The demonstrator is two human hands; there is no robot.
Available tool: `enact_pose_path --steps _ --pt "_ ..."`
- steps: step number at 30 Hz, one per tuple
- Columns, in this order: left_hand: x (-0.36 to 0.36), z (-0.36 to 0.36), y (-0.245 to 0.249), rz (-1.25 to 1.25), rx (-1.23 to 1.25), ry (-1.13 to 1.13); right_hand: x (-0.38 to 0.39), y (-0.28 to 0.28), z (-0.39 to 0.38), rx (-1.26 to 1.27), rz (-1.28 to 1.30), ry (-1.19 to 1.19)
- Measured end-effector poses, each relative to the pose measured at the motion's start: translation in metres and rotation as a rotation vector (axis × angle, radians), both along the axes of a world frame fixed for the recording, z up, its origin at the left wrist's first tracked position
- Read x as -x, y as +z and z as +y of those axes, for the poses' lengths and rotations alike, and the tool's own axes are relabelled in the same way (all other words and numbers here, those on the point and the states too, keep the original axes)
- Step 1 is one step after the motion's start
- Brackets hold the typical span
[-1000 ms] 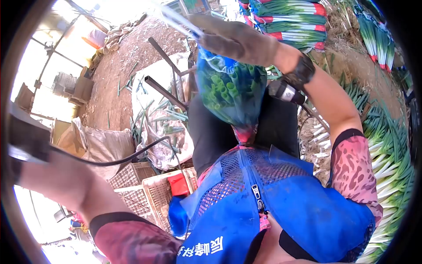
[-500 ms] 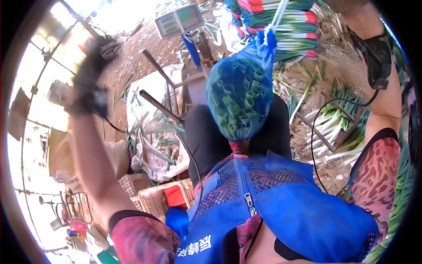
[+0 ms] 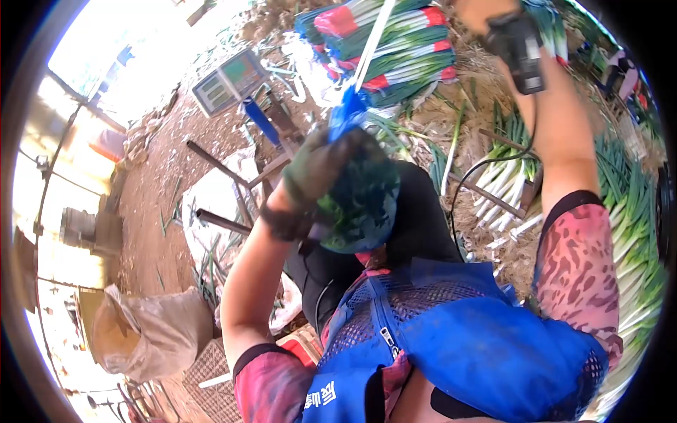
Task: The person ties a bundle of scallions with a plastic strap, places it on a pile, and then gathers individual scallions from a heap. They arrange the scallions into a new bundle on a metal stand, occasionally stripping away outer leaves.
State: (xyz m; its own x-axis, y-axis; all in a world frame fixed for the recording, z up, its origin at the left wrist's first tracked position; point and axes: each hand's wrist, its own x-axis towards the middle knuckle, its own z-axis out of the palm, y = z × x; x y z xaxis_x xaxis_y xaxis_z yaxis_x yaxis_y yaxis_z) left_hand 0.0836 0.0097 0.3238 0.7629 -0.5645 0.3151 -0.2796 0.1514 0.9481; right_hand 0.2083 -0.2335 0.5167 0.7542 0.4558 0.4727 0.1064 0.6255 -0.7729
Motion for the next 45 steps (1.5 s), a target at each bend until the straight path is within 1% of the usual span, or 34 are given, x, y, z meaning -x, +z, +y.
enact_pose_path --steps 2,3,4,5,7,8,9,10,11,12,13,14,16,18,20,21,22,23,24,26,28,29,30,31,33,35,38,39,40,41,42,43,44,45 --pt "-0.002 0.011 -0.023 -0.078 -0.124 0.242 -0.058 -0.104 -0.072 1.227 -1.111 -1.075" --pt "-0.005 0.018 -0.037 -0.09 -0.165 0.328 -0.077 -0.188 -0.089 0.944 -0.356 -0.709" --pt "-0.017 0.029 -0.055 -0.055 -0.163 0.34 -0.054 -0.204 -0.095 1.446 -0.544 -0.593" --pt "-0.014 0.026 -0.047 0.052 -0.133 0.349 -0.03 -0.221 -0.101 1.859 -0.852 -0.401" --pt "-0.01 0.019 -0.032 0.264 -0.059 0.381 -0.051 -0.33 -0.136 1.692 -0.236 -0.519" --pt "-0.002 0.012 -0.015 0.272 -0.147 0.411 -0.042 -0.352 -0.156 1.587 0.018 -0.548" --pt "-0.009 0.011 -0.014 0.267 -0.149 0.313 0.006 -0.271 -0.123 1.662 -0.098 -0.598" --pt "-0.018 0.013 -0.022 0.26 -0.193 0.322 0.008 -0.257 -0.115 1.672 0.069 -0.741" --pt "-0.019 0.002 -0.014 0.32 -0.269 0.375 0.028 -0.215 -0.094 1.615 -0.078 -0.701" --pt "-0.026 -0.001 -0.018 0.278 -0.251 0.315 0.05 -0.173 -0.072 1.554 -0.222 -0.658" --pt "-0.034 -0.004 -0.025 0.186 -0.28 0.284 0.058 -0.167 -0.055 1.234 -0.582 -0.682" --pt "-0.039 -0.007 -0.03 0.101 -0.309 0.265 0.065 -0.179 -0.032 1.222 -0.732 -0.795" --pt "-0.016 -0.024 -0.001 0.094 -0.439 0.282 0.096 -0.152 -0.007 1.295 -0.664 -0.334" --pt "-0.01 -0.027 0.014 0.092 -0.506 0.299 0.087 -0.143 0.009 1.505 -0.614 -0.042" --pt "-0.005 -0.02 0.013 0.083 -0.494 0.318 0.041 -0.206 0.022 1.368 -0.595 -0.092" --pt "0.001 -0.019 0.023 0.017 -0.522 0.286 0.067 -0.167 0.015 1.336 -0.587 -0.099" --pt "0.002 -0.016 0.017 -0.393 -0.376 0.492 0.082 -0.145 0.009 1.303 -0.575 -0.109" --pt "0.008 -0.012 0.017 -0.287 -0.256 0.554 0.078 -0.149 0.015 1.298 -0.46 -0.142" --pt "0.017 -0.006 0.021 -0.18 -0.134 0.613 0.083 -0.15 0.02 1.266 -0.463 -0.143" --pt "0.039 0.027 0.048 0.37 -0.446 0.316 0.098 -0.153 0.037 1.196 -0.47 -0.142" --pt "0.039 0.053 0.003 0.514 -0.432 0.004 0.118 -0.157 0.061 1.123 -0.479 -0.127" --pt "0.048 0.045 0.01 -0.157 -0.732 0.138 0.129 -0.158 0.072 1.088 -0.481 -0.125" --pt "0.052 0.042 0.011 -0.379 -0.842 0.182 0.149 -0.159 0.078 1.104 -0.598 -0.045" --pt "0.055 0.038 0.011 -0.603 -0.946 0.252 0.17 -0.178 0.086 1.14 -0.6 -0.14" --pt "0.048 0.044 -0.003 -0.113 -0.858 0.228 0.191 -0.204 0.093 1.169 -0.577 -0.178" --pt "0.053 0.046 -0.012 -0.49 -0.899 0.311 0.2 -0.211 0.09 1.198 -0.527 -0.2" --pt "0.064 0.03 0.003 -0.736 -0.893 0.41 0.2 -0.21 0.085 1.246 -0.531 -0.186" --pt "0.055 0.04 -0.019 -1.049 -0.754 0.48 0.196 -0.206 0.076 1.225 -0.551 -0.103" --pt "0.049 0.046 -0.02 -0.892 -0.693 0.367 0.192 -0.211 0.066 1.02 -0.552 -0.007" --pt "0.045 0.049 -0.012 -0.422 -0.55 0.168 0.186 -0.219 0.057 1.021 -0.601 0.15" --pt "0.039 0.055 -0.004 0.137 -0.307 0.046 0.185 -0.194 0.042 1.087 -0.363 0.27" --pt "0.036 0.058 0.002 0.399 -0.213 0.006 0.172 -0.206 0.033 0.99 -0.452 0.252" --pt "0.035 0.06 0.011 0.467 -0.227 -0.01 0.154 -0.211 0.018 0.888 -0.468 0.293" --pt "0.032 0.061 0.018 0.448 -0.329 -0.016 0.144 -0.195 0.01 1.029 -0.368 0.259"
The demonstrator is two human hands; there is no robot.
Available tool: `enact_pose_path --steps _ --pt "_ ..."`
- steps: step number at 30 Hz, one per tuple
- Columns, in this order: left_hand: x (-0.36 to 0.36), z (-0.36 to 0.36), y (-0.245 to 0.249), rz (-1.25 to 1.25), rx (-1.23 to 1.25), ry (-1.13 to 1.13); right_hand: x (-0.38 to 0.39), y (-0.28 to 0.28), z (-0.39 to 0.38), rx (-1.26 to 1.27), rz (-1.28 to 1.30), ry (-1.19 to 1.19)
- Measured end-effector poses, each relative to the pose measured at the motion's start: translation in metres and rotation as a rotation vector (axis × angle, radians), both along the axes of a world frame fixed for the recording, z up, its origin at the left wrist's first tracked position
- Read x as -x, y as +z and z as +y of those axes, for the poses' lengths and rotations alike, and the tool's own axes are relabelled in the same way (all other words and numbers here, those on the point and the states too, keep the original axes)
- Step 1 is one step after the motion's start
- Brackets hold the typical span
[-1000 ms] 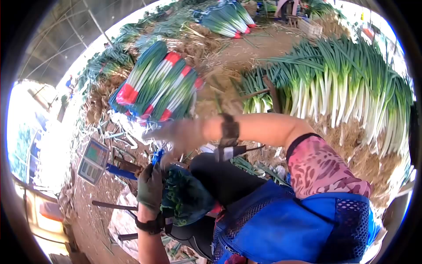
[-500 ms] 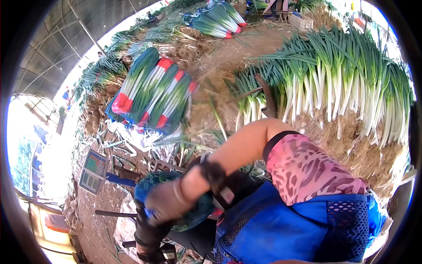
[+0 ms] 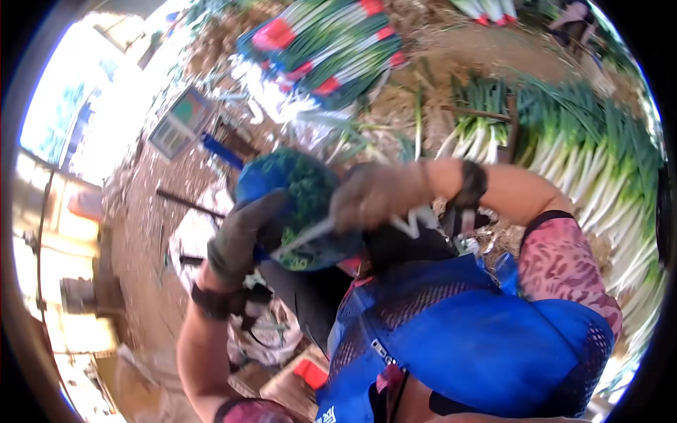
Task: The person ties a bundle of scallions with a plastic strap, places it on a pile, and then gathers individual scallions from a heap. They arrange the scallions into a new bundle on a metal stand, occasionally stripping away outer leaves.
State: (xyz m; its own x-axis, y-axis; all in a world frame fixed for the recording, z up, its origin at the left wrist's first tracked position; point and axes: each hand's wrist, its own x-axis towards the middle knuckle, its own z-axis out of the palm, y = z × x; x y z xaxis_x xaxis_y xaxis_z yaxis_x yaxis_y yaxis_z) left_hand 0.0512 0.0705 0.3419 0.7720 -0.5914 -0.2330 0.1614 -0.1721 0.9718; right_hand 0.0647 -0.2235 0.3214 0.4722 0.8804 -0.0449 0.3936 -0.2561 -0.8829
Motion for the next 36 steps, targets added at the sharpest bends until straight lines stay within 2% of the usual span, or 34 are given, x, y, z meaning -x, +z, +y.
enact_pose_path --steps 2,3,4,5,7,9,11,12,15,16,20,24,27,28,31,32,34,36 --pt "0.003 -0.012 0.018 -0.478 -0.523 -0.183 -0.032 0.013 -0.004 0.147 -0.115 -0.059" --pt "0.001 -0.014 0.023 -0.56 -0.721 -0.244 -0.045 0.011 -0.006 0.157 -0.337 -0.124" --pt "0.002 -0.033 0.043 -0.466 -1.123 -0.295 -0.058 0.012 0.001 0.251 -0.326 -0.141" --pt "0.006 -0.042 0.05 -0.517 -1.26 -0.312 -0.069 0.013 0.011 0.345 -0.314 -0.159" --pt "0.011 -0.056 0.058 -0.627 -1.531 -0.353 -0.082 0.02 0.036 0.387 -0.562 -0.166" --pt "0.011 -0.06 0.054 -0.744 -1.647 -0.349 -0.099 0.027 0.067 0.398 -0.769 -0.095" --pt "0.011 -0.058 0.048 -0.896 -1.722 -0.297 -0.111 0.033 0.093 0.304 -0.762 -0.035" --pt "0.019 -0.053 0.046 -1.157 -1.609 -0.206 -0.115 0.033 0.106 0.261 -0.74 -0.021" --pt "0.017 -0.035 0.035 -1.426 -1.409 -0.196 -0.111 0.035 0.131 0.133 -0.617 0.019" --pt "0.018 -0.034 0.032 -1.476 -1.404 -0.124 -0.109 0.034 0.137 0.091 -0.563 0.031" --pt "0.023 -0.02 0.023 -1.544 -1.289 -0.073 -0.117 0.006 0.156 -0.112 -0.284 0.19" --pt "0.02 -0.02 0.011 -1.213 -0.979 0.118 -0.111 0.008 0.147 -0.01 -0.279 0.059" --pt "0.023 -0.02 0.005 -1.026 -1.022 0.209 -0.098 0.012 0.128 -0.118 -0.682 -0.175" --pt "0.017 -0.01 -0.005 -1.004 -0.913 0.212 -0.095 0.011 0.116 -0.239 -0.697 -0.166" --pt "0.008 0.008 -0.024 -0.418 -0.476 0.354 -0.068 -0.004 0.091 -0.445 -0.458 -0.07" --pt "0.007 0.012 -0.026 -0.301 -0.265 0.331 -0.061 -0.009 0.087 -0.457 -0.575 -0.065" --pt "0.011 0.011 -0.026 -0.145 -0.148 0.309 -0.05 -0.017 0.082 -0.48 -0.804 -0.069" --pt "0.016 0.0 -0.02 -0.068 -0.065 0.351 -0.048 -0.021 0.08 -0.484 -0.862 -0.106"
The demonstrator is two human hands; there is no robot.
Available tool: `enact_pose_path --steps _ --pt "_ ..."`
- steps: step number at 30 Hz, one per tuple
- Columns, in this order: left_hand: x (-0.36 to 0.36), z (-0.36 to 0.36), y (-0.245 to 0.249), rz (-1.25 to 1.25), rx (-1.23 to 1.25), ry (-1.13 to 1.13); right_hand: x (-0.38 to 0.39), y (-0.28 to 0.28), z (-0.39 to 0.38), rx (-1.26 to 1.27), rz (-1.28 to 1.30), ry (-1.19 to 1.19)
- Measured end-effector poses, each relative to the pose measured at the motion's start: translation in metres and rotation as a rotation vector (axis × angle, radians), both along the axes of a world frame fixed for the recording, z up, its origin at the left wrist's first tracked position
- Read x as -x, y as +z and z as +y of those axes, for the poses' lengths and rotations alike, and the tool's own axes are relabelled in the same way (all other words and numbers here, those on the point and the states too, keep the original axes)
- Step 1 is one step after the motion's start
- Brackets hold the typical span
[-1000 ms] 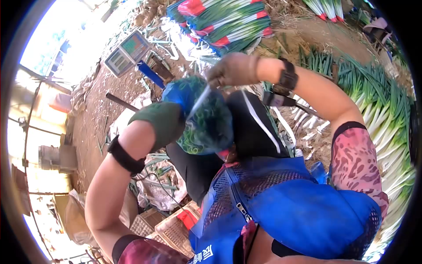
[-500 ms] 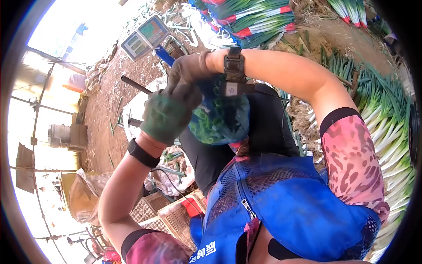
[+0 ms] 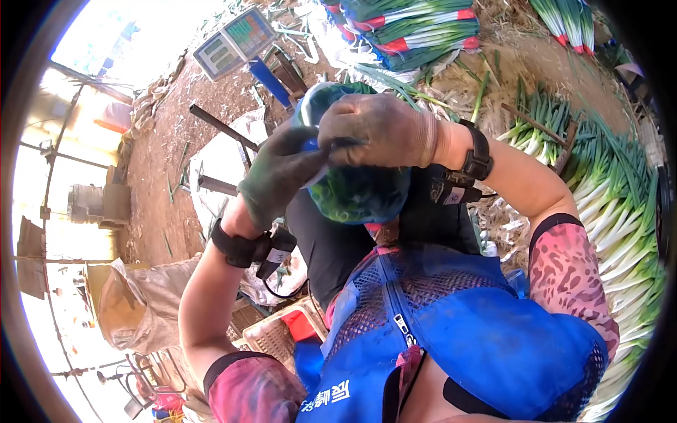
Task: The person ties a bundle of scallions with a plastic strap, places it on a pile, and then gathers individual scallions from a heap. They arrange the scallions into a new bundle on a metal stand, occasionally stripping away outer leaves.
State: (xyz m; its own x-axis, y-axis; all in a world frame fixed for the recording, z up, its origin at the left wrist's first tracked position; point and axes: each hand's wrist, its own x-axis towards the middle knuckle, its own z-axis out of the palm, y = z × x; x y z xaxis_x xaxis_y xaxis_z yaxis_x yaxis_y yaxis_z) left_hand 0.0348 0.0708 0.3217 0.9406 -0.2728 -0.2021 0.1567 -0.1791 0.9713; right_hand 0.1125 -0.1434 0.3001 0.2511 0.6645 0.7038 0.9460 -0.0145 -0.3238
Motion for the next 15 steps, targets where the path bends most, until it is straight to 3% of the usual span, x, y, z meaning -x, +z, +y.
enact_pose_path --steps 2,5,7,10,12,15 --pt "-0.001 0.007 -0.005 -0.349 -0.183 -0.141 0.0 -0.004 -0.004 0.025 -0.074 -0.039" --pt "0.009 0.004 -0.003 -0.55 -0.278 -0.132 0.002 -0.01 -0.012 0.023 -0.206 -0.083" --pt "0.004 0.012 -0.017 -0.896 -0.484 -0.224 0.008 -0.007 -0.017 0.023 -0.154 -0.147" --pt "0.022 -0.021 -0.004 -0.596 -0.094 -0.039 0.021 -0.003 -0.018 0.01 0.006 -0.303" --pt "0.022 -0.033 -0.006 0.025 0.588 0.177 0.033 0.0 -0.014 0.106 0.007 -0.449" --pt "0.028 -0.055 -0.013 -0.24 0.291 0.266 0.036 0.002 -0.004 0.191 -0.003 -0.604"
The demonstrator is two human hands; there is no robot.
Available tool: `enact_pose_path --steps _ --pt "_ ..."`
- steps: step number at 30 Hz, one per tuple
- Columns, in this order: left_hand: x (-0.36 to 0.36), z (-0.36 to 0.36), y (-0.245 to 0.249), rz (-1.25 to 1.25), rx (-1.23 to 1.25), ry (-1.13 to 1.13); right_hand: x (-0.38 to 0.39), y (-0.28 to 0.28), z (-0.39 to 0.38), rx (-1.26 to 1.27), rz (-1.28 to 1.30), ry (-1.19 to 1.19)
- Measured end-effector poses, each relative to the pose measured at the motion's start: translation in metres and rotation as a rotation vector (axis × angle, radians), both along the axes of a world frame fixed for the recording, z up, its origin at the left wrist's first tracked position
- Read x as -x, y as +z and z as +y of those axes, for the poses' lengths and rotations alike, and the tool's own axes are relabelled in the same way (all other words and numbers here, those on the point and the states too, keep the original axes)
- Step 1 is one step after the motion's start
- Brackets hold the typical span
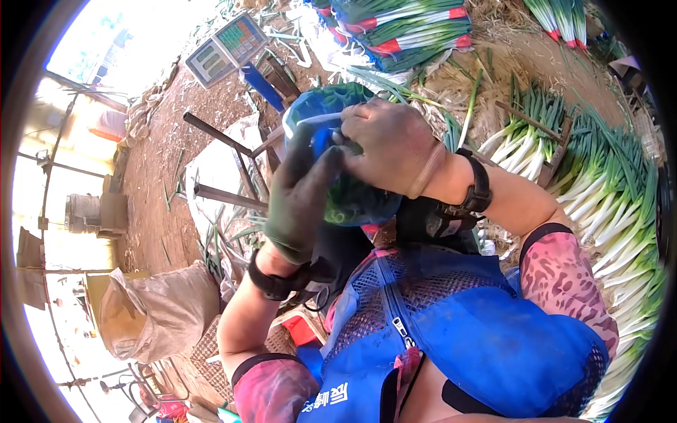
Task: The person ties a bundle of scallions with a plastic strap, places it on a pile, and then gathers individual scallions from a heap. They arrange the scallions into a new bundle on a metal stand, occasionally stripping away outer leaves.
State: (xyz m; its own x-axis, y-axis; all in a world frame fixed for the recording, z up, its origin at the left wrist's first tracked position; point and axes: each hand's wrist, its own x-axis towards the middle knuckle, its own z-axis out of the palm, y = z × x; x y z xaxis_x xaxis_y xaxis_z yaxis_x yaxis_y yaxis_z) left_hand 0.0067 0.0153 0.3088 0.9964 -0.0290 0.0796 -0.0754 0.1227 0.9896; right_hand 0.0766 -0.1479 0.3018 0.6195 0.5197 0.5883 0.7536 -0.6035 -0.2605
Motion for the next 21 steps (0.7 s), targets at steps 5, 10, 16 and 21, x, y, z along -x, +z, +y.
enact_pose_path --steps 5,10,16,21 --pt "0.0 -0.006 -0.01 -0.19 -0.322 0.151 0.001 -0.003 0.002 0.02 -0.032 -0.018" --pt "-0.004 0.003 0.002 -0.055 -0.186 -0.034 -0.007 -0.001 -0.002 -0.015 -0.014 0.017" --pt "0.0 -0.003 -0.003 -0.018 0.025 -0.044 0.002 0.001 -0.009 -0.179 0.106 0.062" --pt "0.001 -0.012 -0.011 -0.088 -0.077 0.051 0.0 -0.01 -0.003 -0.249 0.112 0.008"
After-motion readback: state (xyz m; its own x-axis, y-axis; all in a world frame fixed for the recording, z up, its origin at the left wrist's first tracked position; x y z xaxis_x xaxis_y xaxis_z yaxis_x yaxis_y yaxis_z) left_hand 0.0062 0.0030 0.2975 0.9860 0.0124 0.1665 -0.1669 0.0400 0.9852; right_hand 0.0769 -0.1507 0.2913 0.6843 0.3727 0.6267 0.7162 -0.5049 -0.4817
